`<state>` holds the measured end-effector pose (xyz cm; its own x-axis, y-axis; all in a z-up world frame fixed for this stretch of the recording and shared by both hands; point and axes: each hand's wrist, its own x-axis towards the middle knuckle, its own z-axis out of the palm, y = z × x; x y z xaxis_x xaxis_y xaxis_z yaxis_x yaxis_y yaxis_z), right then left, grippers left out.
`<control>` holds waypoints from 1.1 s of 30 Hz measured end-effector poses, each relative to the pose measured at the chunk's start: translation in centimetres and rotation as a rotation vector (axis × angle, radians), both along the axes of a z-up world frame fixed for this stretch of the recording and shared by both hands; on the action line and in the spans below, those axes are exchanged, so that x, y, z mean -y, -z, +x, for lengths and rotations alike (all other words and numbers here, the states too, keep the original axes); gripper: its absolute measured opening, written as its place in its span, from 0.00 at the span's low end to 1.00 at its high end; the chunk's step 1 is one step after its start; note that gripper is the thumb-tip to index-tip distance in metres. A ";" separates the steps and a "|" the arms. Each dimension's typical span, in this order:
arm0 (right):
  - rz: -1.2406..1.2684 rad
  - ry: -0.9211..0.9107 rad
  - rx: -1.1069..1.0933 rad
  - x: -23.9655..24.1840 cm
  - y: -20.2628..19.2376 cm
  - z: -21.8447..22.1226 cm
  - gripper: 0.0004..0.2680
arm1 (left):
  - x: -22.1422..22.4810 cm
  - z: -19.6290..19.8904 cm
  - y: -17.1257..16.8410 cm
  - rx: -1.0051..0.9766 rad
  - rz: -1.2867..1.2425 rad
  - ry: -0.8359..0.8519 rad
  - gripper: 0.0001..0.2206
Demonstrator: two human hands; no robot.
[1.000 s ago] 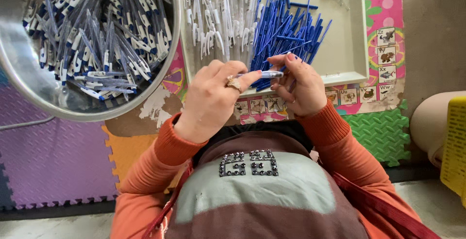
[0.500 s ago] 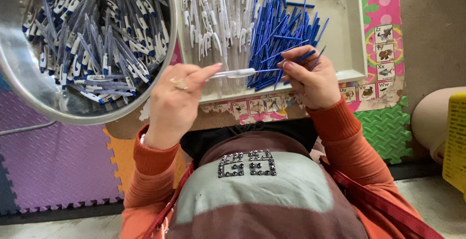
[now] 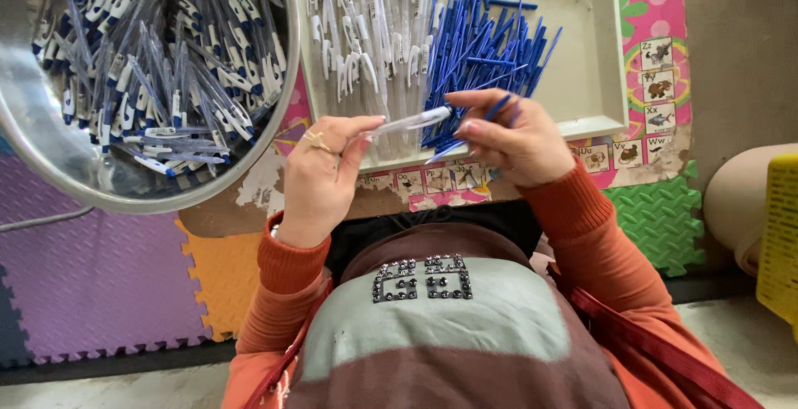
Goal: The person places blue ink tubes into white pen barrels by hand and then attaches pen caps.
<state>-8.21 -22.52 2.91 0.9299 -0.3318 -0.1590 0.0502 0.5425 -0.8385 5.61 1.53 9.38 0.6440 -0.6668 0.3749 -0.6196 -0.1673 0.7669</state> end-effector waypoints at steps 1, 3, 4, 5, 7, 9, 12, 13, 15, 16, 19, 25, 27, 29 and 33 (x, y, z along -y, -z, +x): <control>0.034 -0.035 -0.021 -0.5 0.0 0.2 0.13 | 0.3 0.0 -0.5 0.035 0.003 0.030 0.09; 0.068 -0.071 -0.037 -1.1 1.0 0.7 0.13 | 0.7 0.0 -1.3 0.075 0.006 0.061 0.08; 0.108 -0.039 -0.037 -1.4 2.0 0.7 0.12 | 0.6 0.0 -1.4 0.095 0.022 0.057 0.08; 0.148 -0.007 -0.037 -1.7 3.0 0.7 0.11 | 0.6 -0.1 -1.6 0.116 0.039 0.054 0.07; 0.150 0.013 -0.035 -1.5 3.6 0.7 0.10 | 0.5 -0.1 -1.6 0.130 0.049 0.056 0.06; 0.152 0.031 -0.034 -1.2 3.9 0.6 0.09 | 0.3 -0.1 -1.5 0.143 0.058 0.055 0.06; 0.134 0.088 -0.077 0.3 3.7 0.5 0.08 | 0.0 -0.1 -1.5 0.156 0.047 0.053 0.07; 0.001 0.141 -0.098 1.2 3.6 0.5 0.07 | -0.1 -0.1 -1.7 0.113 0.038 0.036 0.07; -0.134 0.191 -0.125 3.6 1.7 0.4 0.07 | -0.7 -0.3 -1.7 0.065 0.029 0.017 0.08; -0.310 0.221 -0.235 5.1 0.0 0.5 0.07 | -1.3 -0.3 -1.6 0.080 0.071 0.015 0.08; -0.625 0.235 -0.440 8.7 -4.2 1.3 0.05 | -2.5 -0.5 -0.8 0.058 0.112 -0.006 0.08; -0.809 0.294 -0.423 16.9 0.5 4.4 0.04 | -3.0 -1.4 0.8 -0.077 0.108 -0.109 0.08; -0.727 0.363 -0.417 17.9 0.9 5.2 0.06 | -2.9 -1.5 1.3 -0.102 0.107 -0.124 0.08; -0.665 0.356 -0.451 18.9 0.9 5.9 0.08 | -2.7 -1.5 2.0 -0.083 0.106 -0.191 0.08; -0.796 0.299 -0.460 17.1 -3.7 3.6 0.04 | -2.8 -1.8 3.3 -0.228 0.065 -0.224 0.09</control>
